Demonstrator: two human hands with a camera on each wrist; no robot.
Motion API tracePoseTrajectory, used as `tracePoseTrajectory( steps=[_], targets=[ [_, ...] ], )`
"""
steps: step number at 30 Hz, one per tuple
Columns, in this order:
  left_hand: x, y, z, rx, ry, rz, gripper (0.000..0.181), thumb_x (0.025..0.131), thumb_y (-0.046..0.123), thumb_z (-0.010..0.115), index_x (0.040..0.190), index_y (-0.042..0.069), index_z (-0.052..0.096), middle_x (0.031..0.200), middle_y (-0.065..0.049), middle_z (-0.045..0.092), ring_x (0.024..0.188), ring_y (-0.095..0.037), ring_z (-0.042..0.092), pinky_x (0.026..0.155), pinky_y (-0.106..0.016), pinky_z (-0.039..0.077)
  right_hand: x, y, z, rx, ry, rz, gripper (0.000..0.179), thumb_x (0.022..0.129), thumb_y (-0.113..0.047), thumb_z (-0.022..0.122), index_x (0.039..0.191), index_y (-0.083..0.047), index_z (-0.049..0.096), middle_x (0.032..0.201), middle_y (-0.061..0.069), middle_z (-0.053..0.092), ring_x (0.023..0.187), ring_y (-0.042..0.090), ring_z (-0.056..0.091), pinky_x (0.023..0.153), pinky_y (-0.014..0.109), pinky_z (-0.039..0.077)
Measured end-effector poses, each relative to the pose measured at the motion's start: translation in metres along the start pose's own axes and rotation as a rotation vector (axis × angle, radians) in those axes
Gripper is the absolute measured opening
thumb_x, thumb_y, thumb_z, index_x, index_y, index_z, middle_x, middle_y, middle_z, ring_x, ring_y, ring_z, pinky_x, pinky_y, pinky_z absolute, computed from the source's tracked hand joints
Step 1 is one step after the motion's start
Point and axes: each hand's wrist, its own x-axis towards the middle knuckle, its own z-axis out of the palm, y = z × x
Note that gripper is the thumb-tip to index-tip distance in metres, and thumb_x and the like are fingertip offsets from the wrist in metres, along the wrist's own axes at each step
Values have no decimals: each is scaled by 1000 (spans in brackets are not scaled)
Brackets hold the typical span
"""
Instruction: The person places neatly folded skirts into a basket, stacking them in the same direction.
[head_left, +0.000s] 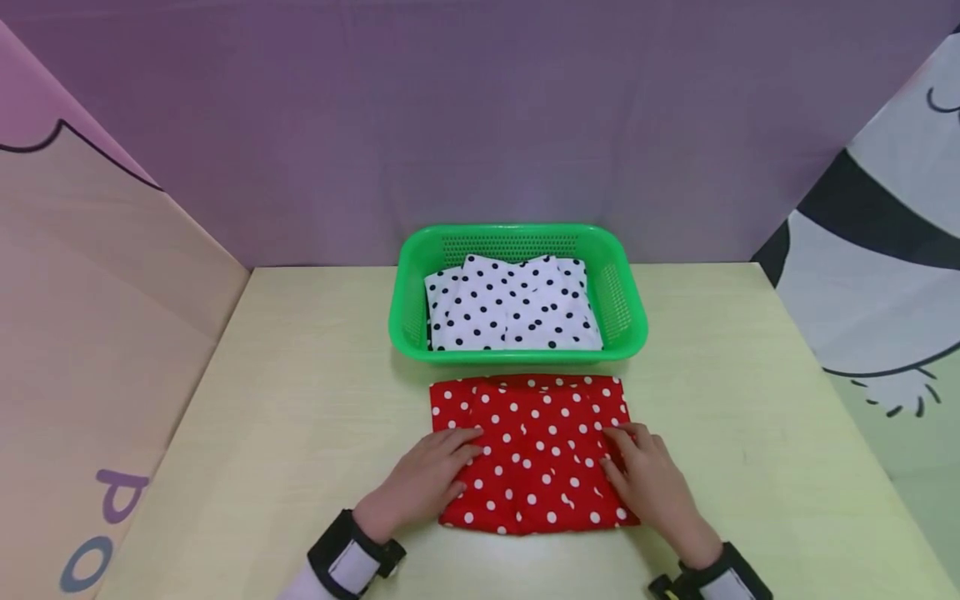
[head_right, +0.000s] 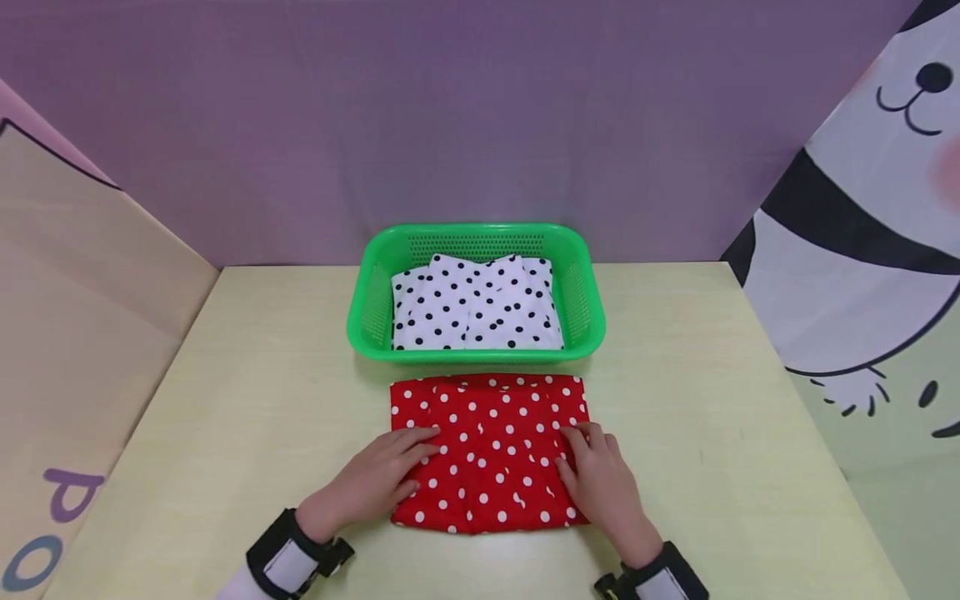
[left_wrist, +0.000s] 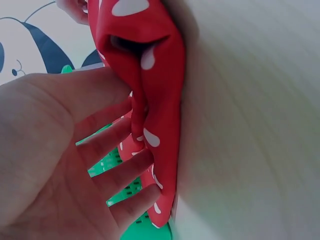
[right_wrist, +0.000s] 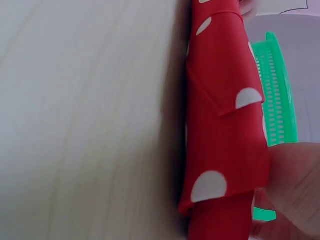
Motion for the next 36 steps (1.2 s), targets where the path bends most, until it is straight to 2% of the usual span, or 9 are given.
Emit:
tracePoseTrajectory(
  steps=[14, 22, 31, 36],
  targets=[
    [-13, -15, -7, -4, 26, -43, 64, 71, 24, 78, 129, 12, 52, 137, -3, 42, 126, -21, 39, 97, -41, 44, 4, -17, 6, 28, -14, -67, 59, 66, -22, 81, 117, -3, 57, 114, 16, 51, 95, 26, 52, 70, 37, 54],
    [-15, -17, -10, -3, 89, -69, 63, 69, 22, 81, 124, 10, 55, 130, -6, 48, 118, -21, 45, 91, -40, 48, 6, -19, 7, 21, -28, -69, 59, 68, -23, 80, 118, -3, 56, 114, 15, 52, 93, 24, 52, 69, 34, 54],
    [-12, -19, -8, 52, 223, -188, 60, 65, 28, 82, 117, 8, 58, 111, -7, 54, 97, -19, 52, 79, -34, 50, 14, -13, 5, 21, -4, -96, 63, 71, -21, 78, 123, 3, 51, 112, 18, 52, 91, 25, 54, 71, 36, 54],
    [-9, -19, -7, 44, 263, -307, 63, 63, 28, 84, 116, 5, 57, 110, -10, 54, 94, -21, 53, 76, -33, 52, 18, -12, 1, 47, -27, -72, 65, 72, -20, 78, 125, 6, 49, 111, 21, 53, 90, 26, 55, 71, 36, 55]
  ],
)
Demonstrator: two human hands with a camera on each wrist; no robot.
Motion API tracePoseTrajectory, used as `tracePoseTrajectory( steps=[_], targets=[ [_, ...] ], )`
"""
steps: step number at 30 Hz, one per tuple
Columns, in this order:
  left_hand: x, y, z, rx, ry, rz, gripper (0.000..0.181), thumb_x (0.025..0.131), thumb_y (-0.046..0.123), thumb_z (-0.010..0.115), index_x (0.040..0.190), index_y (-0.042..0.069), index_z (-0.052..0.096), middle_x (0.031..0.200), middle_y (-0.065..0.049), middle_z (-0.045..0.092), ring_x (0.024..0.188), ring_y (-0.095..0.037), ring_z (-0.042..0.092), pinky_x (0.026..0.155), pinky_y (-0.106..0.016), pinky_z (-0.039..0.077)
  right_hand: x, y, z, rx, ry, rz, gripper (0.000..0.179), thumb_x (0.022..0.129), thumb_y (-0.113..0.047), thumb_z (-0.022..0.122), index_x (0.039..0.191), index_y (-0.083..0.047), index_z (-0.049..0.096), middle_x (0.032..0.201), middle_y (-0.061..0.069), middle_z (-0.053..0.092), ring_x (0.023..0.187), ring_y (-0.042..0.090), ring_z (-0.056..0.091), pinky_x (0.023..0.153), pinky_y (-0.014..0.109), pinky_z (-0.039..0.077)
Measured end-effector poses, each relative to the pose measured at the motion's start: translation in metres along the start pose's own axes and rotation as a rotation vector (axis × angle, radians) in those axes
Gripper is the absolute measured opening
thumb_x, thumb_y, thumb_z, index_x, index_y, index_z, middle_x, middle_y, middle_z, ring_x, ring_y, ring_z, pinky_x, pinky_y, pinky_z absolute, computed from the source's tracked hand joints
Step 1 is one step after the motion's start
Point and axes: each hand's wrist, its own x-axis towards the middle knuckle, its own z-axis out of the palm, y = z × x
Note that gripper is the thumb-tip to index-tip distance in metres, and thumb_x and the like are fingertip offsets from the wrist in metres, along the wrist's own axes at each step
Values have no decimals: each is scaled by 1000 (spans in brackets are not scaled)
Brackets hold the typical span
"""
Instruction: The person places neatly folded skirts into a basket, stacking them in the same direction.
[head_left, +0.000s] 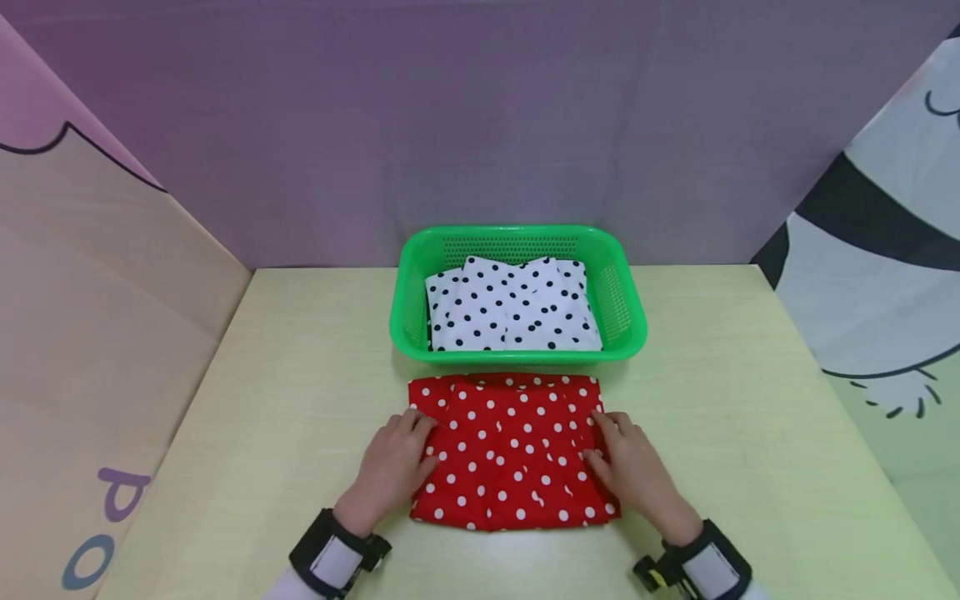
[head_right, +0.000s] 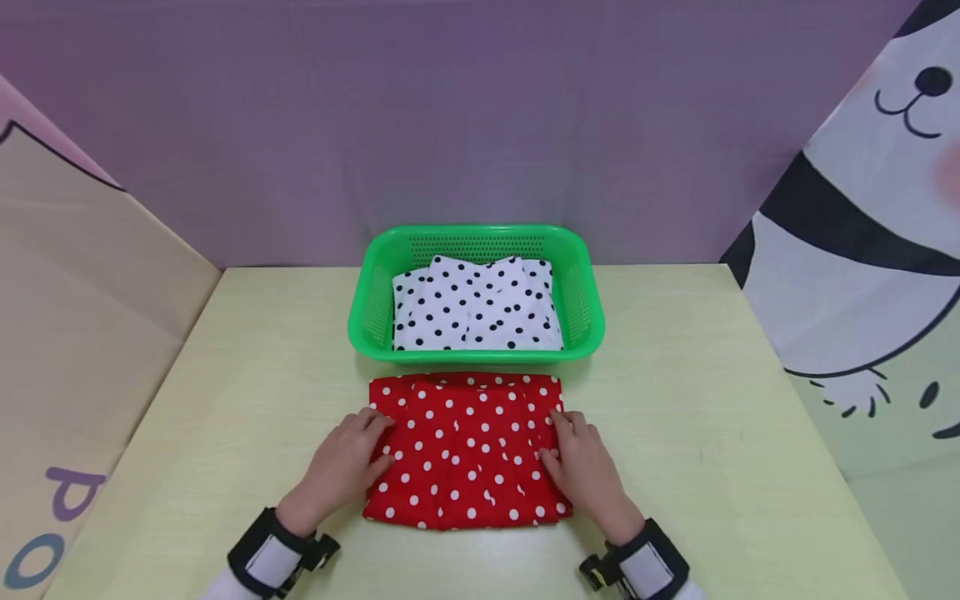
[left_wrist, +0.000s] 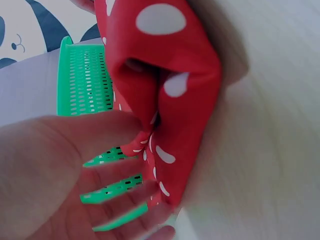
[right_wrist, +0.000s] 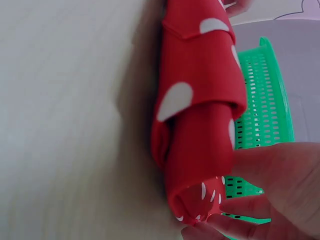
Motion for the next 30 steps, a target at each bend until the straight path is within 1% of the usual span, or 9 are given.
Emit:
tracePoseTrajectory(
  steps=[4, 6, 9, 13, 18, 23, 30],
  targets=[
    [3, 1, 0, 3, -10, -101, 68, 63, 29, 84, 118, 1, 55, 110, -15, 53, 93, -24, 54, 72, -33, 55, 3, -1, -3, 24, -30, 49, 66, 73, -19, 77, 125, 8, 48, 111, 22, 53, 91, 28, 56, 71, 38, 55],
    [5, 2, 0, -3, -19, -140, 70, 64, 30, 83, 119, -1, 54, 111, -17, 52, 94, -25, 54, 70, -33, 55, 4, -2, -4, 32, -38, 70, 66, 73, -19, 77, 125, 8, 47, 110, 23, 52, 90, 28, 56, 70, 38, 55],
    [6, 3, 0, -40, -23, -198, 71, 65, 30, 83, 121, -2, 52, 110, -18, 52, 94, -27, 54, 68, -34, 56, 5, -3, -5, 39, -36, 95, 66, 73, -19, 77, 125, 9, 47, 108, 23, 53, 88, 28, 56, 69, 37, 55],
    [8, 5, -1, -83, -23, -261, 72, 65, 30, 83, 120, -3, 51, 105, -18, 52, 90, -26, 54, 67, -34, 56, 6, -4, -4, 52, -44, 141, 64, 74, -20, 76, 123, 10, 48, 107, 23, 53, 86, 27, 57, 67, 36, 56],
    [9, 8, 1, -112, -36, -312, 70, 66, 27, 83, 119, -5, 51, 102, -19, 52, 86, -26, 56, 68, -36, 56, 7, -4, -4, 80, -61, 190, 63, 75, -19, 76, 123, 10, 47, 106, 23, 51, 83, 26, 56, 64, 35, 56],
    [11, 12, 5, -135, -33, -351, 67, 68, 24, 81, 117, -8, 49, 102, -21, 50, 81, -25, 57, 68, -36, 56, 8, -5, -2, 100, -54, 196, 63, 76, -19, 74, 123, 12, 45, 106, 24, 49, 84, 28, 56, 64, 36, 56],
    [12, 17, 7, -121, -20, -357, 63, 67, 23, 82, 113, -8, 51, 98, -19, 51, 73, -23, 58, 66, -35, 56, 10, -8, 0, 126, -75, 227, 64, 76, -16, 74, 124, 12, 44, 106, 25, 48, 86, 29, 55, 64, 38, 56]
  ],
)
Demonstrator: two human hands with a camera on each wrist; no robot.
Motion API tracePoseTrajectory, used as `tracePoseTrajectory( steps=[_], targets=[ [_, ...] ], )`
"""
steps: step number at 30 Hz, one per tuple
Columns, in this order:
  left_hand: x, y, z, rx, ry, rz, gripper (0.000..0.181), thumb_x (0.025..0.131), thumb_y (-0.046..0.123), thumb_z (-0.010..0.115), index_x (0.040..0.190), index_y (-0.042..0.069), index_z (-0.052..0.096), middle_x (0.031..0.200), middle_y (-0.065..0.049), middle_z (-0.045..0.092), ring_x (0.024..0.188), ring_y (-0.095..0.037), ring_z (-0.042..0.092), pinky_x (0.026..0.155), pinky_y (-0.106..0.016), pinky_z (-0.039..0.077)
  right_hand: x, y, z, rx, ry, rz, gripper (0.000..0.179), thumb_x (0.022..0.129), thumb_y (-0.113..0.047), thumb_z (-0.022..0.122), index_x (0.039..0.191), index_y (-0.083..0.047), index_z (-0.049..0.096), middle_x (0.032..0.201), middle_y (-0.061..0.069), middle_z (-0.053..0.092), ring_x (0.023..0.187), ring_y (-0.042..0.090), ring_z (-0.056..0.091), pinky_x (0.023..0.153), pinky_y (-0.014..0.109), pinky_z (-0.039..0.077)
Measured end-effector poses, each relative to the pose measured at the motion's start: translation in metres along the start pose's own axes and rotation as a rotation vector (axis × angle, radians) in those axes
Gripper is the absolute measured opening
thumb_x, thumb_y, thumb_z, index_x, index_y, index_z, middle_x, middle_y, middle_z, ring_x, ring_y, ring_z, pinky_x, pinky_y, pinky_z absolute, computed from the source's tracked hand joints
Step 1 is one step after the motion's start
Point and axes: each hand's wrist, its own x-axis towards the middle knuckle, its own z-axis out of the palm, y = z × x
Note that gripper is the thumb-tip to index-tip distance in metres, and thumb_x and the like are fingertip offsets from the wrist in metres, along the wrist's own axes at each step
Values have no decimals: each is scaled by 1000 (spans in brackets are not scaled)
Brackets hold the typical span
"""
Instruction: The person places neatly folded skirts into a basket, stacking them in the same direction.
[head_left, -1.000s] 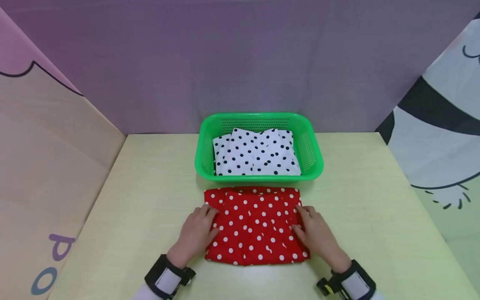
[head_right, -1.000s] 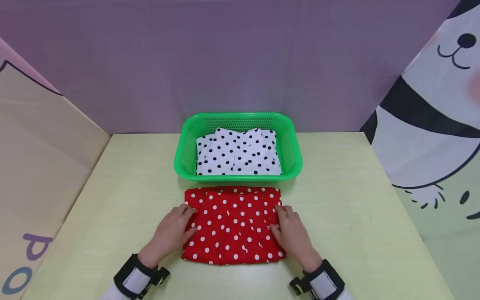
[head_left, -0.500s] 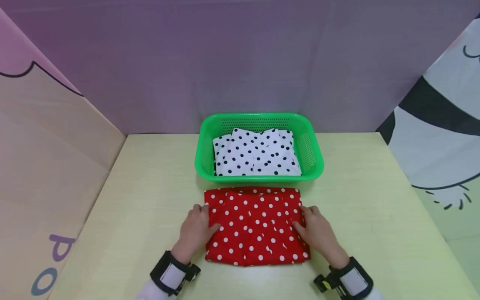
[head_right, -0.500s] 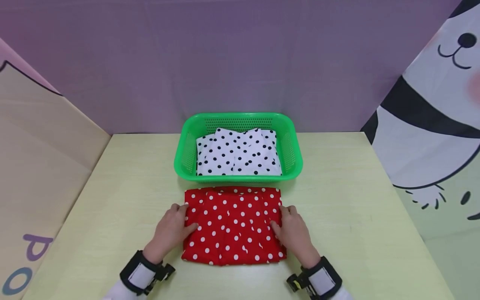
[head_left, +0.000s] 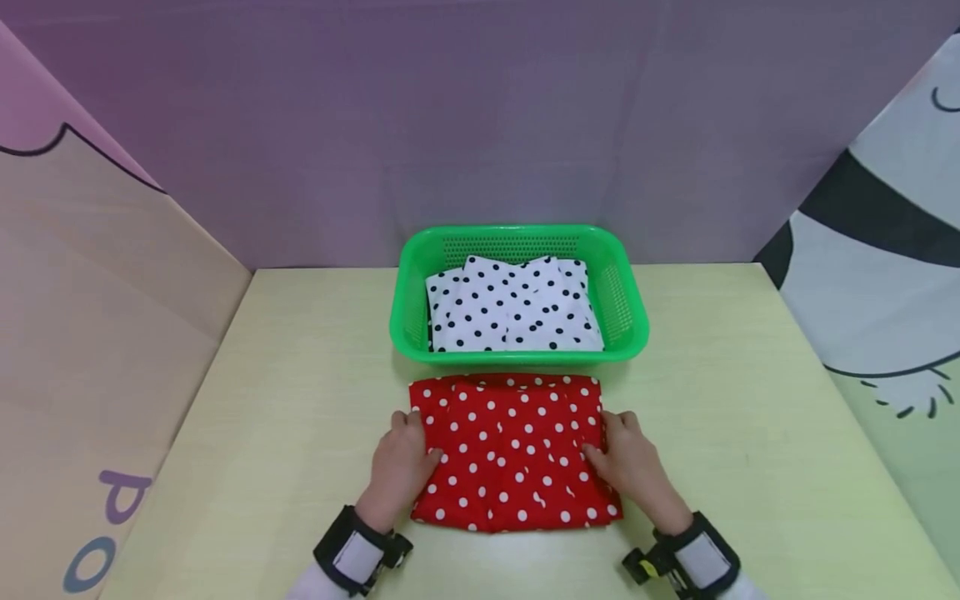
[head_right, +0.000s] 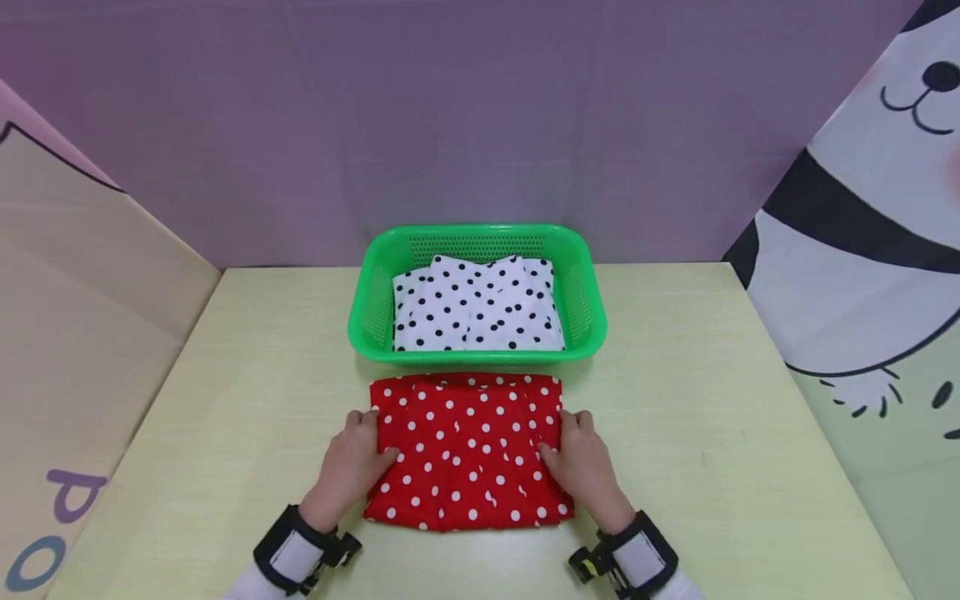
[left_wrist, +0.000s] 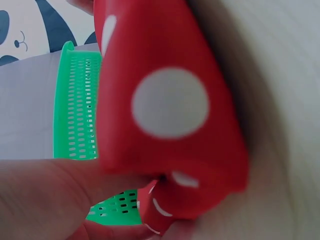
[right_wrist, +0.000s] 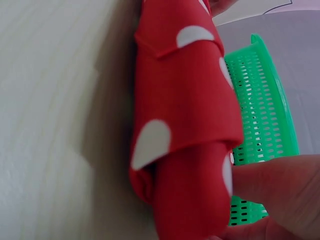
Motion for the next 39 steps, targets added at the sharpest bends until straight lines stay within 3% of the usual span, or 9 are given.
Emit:
tracePoseTrajectory(
  steps=[7, 12, 22, 32, 39],
  targets=[
    [-3, 3, 1, -6, 13, 10, 61, 66, 20, 82, 113, -6, 53, 94, -17, 54, 74, -22, 58, 64, -35, 56, -1, -2, 3, 19, 12, 9, 62, 76, -13, 74, 123, 12, 43, 106, 24, 48, 88, 30, 56, 67, 41, 56],
    [-3, 5, 2, 5, 32, 52, 53, 68, 18, 81, 109, -5, 55, 89, -15, 55, 70, -21, 59, 63, -34, 56, 0, -3, 6, 17, 25, -10, 57, 75, -10, 74, 120, 10, 45, 102, 21, 51, 86, 27, 57, 67, 40, 56],
    [-3, 7, 3, 14, 54, 117, 43, 71, 12, 78, 105, -5, 57, 85, -14, 60, 70, -23, 64, 63, -32, 56, 2, -5, 7, 26, 6, -36, 38, 77, -7, 71, 108, 4, 50, 88, 12, 60, 72, 17, 56, 63, 33, 54],
    [-6, 3, -1, -94, -24, 61, 47, 73, 11, 76, 113, -2, 55, 97, -14, 62, 83, -25, 63, 69, -37, 56, -1, 2, 7, 95, 41, -82, 26, 79, -6, 68, 98, 0, 51, 80, 8, 60, 64, 13, 52, 56, 26, 49],
    [-11, 1, -5, -150, -7, 82, 49, 74, 12, 75, 116, -1, 54, 102, -14, 61, 87, -24, 61, 69, -37, 56, -6, 3, 4, 133, 49, -69, 28, 80, -8, 68, 102, -2, 51, 87, 9, 62, 68, 14, 55, 58, 25, 51]
  ],
)
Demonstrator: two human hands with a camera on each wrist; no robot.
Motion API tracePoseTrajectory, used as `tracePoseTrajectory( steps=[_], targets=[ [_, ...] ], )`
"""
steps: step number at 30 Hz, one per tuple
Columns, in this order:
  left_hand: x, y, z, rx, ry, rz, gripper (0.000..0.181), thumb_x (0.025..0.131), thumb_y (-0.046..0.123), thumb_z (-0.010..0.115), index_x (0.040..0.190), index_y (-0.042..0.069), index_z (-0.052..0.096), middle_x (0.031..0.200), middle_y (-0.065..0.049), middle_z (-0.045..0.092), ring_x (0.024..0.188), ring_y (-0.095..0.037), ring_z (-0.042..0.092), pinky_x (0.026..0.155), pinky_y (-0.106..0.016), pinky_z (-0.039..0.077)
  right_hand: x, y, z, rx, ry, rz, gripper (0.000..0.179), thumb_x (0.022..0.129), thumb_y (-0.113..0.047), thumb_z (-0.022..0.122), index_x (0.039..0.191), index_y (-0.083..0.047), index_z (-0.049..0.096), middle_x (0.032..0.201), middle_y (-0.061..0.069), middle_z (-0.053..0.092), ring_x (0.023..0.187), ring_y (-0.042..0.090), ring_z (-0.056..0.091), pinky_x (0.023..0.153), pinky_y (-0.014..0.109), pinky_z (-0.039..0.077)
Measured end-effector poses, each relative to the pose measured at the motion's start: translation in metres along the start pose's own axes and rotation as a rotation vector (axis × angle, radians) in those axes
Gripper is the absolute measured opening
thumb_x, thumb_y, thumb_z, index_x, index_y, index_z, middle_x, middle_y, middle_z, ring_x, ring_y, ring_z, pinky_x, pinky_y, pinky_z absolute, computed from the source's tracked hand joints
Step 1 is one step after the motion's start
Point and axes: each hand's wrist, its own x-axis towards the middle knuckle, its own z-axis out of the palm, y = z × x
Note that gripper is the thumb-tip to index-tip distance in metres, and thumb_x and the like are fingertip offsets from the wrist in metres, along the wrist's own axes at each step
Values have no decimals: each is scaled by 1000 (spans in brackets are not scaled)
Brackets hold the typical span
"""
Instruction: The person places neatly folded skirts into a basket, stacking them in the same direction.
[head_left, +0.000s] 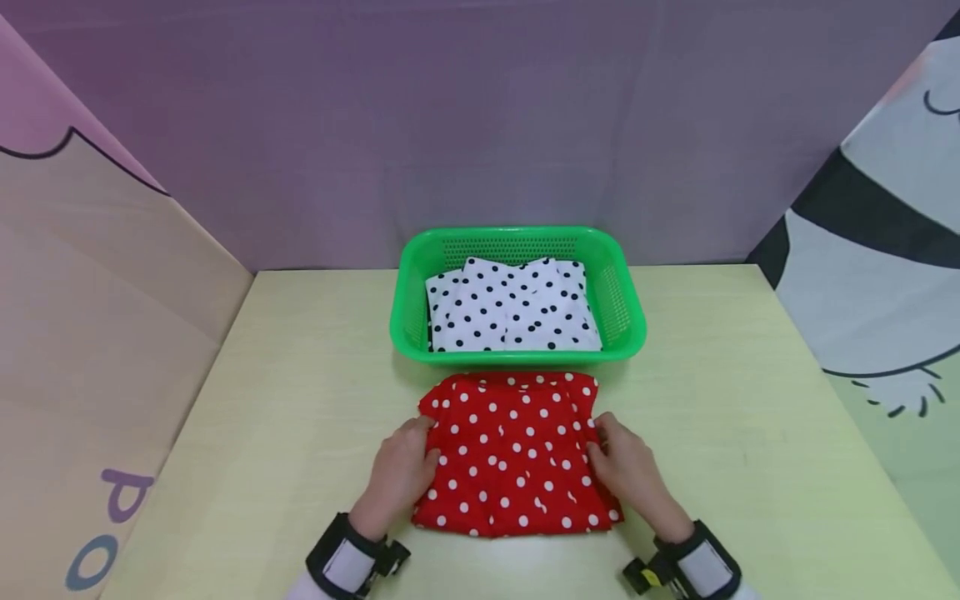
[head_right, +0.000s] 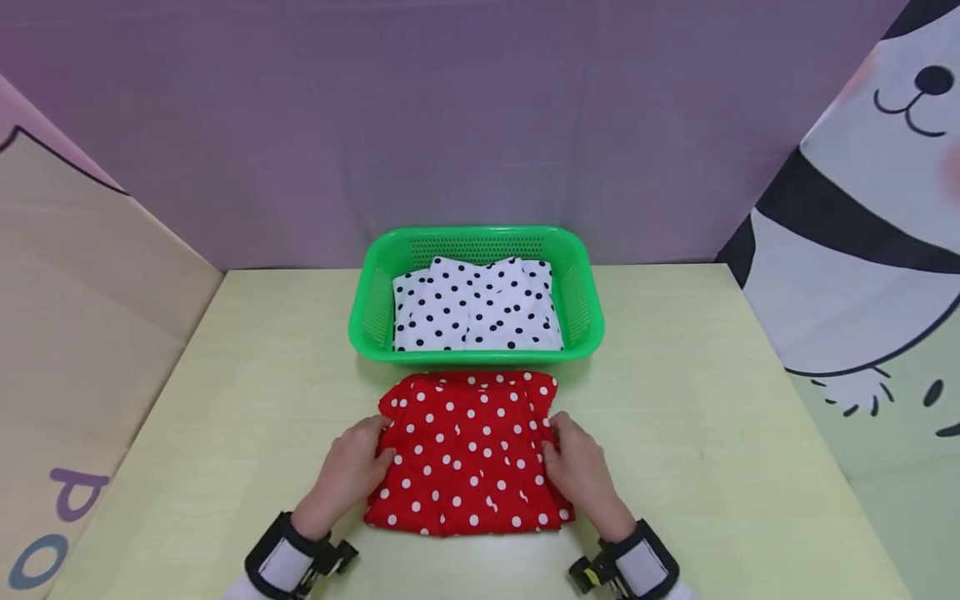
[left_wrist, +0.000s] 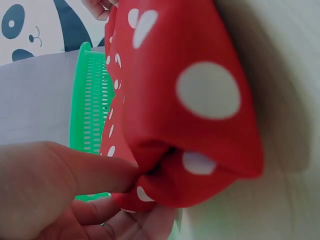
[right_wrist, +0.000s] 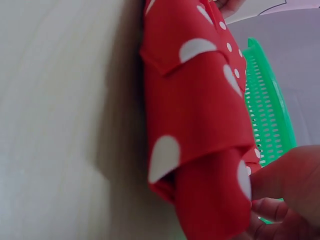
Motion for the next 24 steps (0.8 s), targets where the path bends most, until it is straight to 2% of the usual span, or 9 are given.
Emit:
tracePoseTrajectory(
  steps=[13, 24],
  targets=[
    [-14, 4, -5, -59, 73, 45, 52, 74, 11, 76, 119, -1, 54, 112, -15, 61, 98, -29, 61, 73, -39, 55, -13, -3, -7, 12, 57, 2, 31, 79, -6, 69, 103, -4, 51, 92, 9, 63, 75, 16, 58, 61, 25, 52],
    [-23, 8, -11, -85, 88, 50, 52, 74, 9, 76, 119, -1, 53, 115, -15, 60, 104, -30, 61, 76, -39, 55, -17, -5, -13, -6, 71, -8, 31, 78, -4, 68, 103, -3, 50, 92, 8, 63, 77, 16, 59, 63, 26, 53]
  ],
)
